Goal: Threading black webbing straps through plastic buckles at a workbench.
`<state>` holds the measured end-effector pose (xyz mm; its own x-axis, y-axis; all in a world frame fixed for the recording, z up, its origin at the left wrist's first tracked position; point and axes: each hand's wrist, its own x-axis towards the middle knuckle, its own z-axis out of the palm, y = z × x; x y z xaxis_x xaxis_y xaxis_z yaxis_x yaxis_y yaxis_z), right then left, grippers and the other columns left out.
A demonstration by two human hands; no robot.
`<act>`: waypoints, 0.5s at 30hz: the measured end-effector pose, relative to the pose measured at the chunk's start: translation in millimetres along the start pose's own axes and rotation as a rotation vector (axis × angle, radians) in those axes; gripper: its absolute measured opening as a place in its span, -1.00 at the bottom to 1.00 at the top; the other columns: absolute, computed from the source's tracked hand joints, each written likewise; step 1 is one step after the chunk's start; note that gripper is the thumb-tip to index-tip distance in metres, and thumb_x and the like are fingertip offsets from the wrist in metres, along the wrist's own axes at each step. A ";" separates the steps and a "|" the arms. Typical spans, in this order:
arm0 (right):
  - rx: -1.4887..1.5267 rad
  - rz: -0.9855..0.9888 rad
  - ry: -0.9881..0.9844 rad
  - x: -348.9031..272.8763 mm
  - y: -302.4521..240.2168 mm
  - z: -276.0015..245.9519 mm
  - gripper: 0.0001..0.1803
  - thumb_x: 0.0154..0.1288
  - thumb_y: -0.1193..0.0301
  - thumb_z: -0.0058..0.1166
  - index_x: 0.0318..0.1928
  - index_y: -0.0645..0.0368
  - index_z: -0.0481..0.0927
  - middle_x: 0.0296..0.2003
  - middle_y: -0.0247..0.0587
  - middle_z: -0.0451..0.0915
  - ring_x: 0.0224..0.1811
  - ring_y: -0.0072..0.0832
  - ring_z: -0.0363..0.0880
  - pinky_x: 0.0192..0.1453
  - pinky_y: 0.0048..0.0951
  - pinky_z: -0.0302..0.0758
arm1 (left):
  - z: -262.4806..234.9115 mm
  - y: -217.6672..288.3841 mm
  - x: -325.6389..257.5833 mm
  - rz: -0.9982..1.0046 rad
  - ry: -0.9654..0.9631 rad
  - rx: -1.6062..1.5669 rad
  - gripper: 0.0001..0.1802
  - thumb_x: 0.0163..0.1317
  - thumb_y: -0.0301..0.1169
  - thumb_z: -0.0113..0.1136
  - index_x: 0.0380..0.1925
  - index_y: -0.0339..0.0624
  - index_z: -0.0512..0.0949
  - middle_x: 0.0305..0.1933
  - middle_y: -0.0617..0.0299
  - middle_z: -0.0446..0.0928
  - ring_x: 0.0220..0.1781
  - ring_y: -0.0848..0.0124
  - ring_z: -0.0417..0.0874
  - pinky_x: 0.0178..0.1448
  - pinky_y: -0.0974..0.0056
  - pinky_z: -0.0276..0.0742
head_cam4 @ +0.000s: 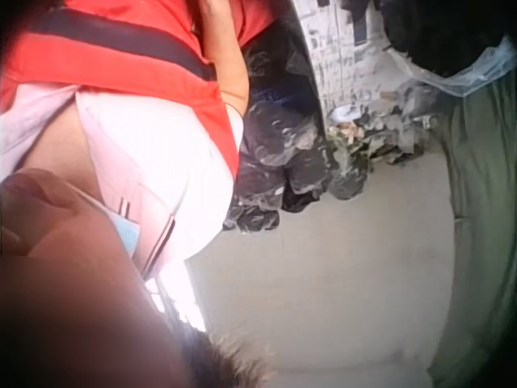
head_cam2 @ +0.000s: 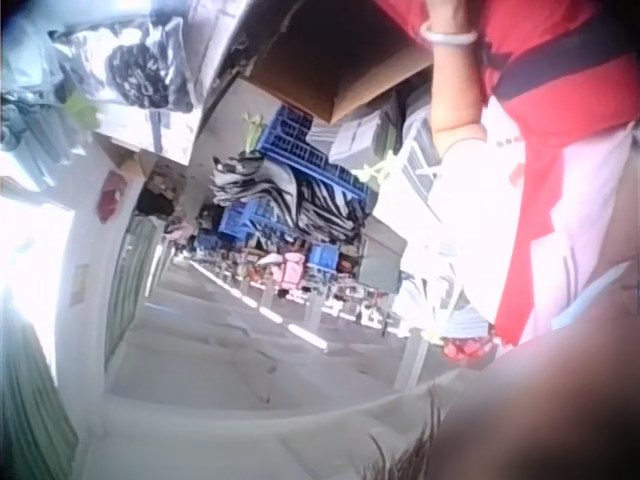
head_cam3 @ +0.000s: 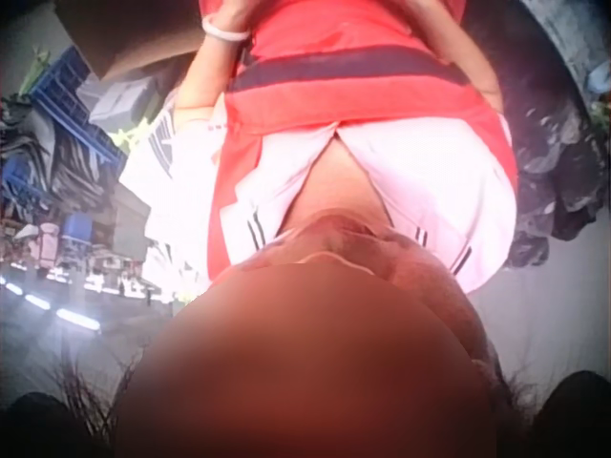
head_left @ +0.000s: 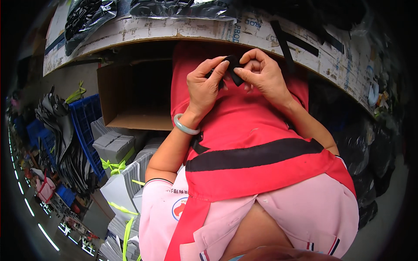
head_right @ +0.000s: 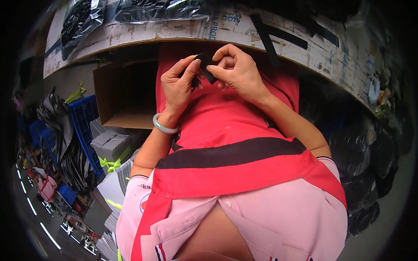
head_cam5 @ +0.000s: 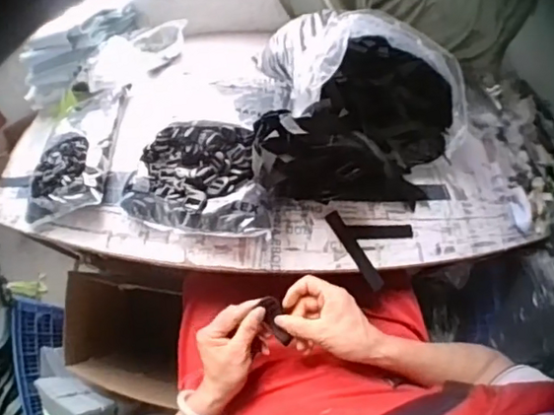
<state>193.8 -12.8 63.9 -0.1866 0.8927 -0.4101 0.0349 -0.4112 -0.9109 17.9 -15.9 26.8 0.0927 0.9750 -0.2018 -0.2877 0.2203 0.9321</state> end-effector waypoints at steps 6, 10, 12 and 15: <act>0.202 -0.106 0.019 2.7 -0.5 8.0 -0.77 0.37 0.43 0.14 -0.07 0.29 0.46 -0.47 -0.30 0.57 -0.56 -0.65 0.57 -0.54 -0.67 0.49 | -4.4 -2.9 -1.6 0.190 -0.068 0.092 -0.82 0.27 -0.58 0.22 -0.13 -0.25 0.67 -0.28 0.30 0.56 -0.43 0.62 0.52 -0.45 0.52 0.43; 0.253 0.226 -0.237 5.9 -1.2 -12.2 -0.72 0.42 0.27 0.11 -0.10 0.26 0.57 -0.46 -0.32 0.57 -0.54 -0.63 0.58 -0.51 -0.69 0.51 | -12.1 -2.2 -3.1 0.332 -0.147 0.179 -0.81 0.22 -0.65 0.22 -0.18 -0.23 0.68 -0.26 0.27 0.54 -0.35 0.56 0.52 -0.36 0.48 0.44; 0.237 0.256 -0.259 4.6 -7.2 -15.0 -0.73 0.40 0.27 0.13 -0.14 0.24 0.60 -0.47 -0.34 0.58 -0.54 -0.64 0.58 -0.50 -0.69 0.50 | -13.8 4.0 -8.7 0.379 -0.199 0.283 -0.80 0.17 -0.68 0.24 -0.22 -0.24 0.69 -0.24 0.26 0.51 -0.31 0.52 0.52 -0.27 0.44 0.45; 0.089 0.162 -0.241 3.1 -8.1 -14.2 -0.76 0.35 0.28 0.19 -0.21 0.23 0.64 -0.46 -0.37 0.60 -0.47 -0.70 0.56 -0.40 -0.68 0.49 | -15.8 8.5 -15.8 0.320 -0.225 0.273 -0.79 0.16 -0.69 0.25 -0.21 -0.23 0.69 -0.20 0.26 0.49 -0.31 0.52 0.53 -0.28 0.46 0.46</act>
<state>206.8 -4.1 69.4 -0.4140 0.7492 -0.5170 -0.0012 -0.5685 -0.8227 -1.1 -29.0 33.1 0.2536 0.9555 0.1505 -0.0769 -0.1352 0.9878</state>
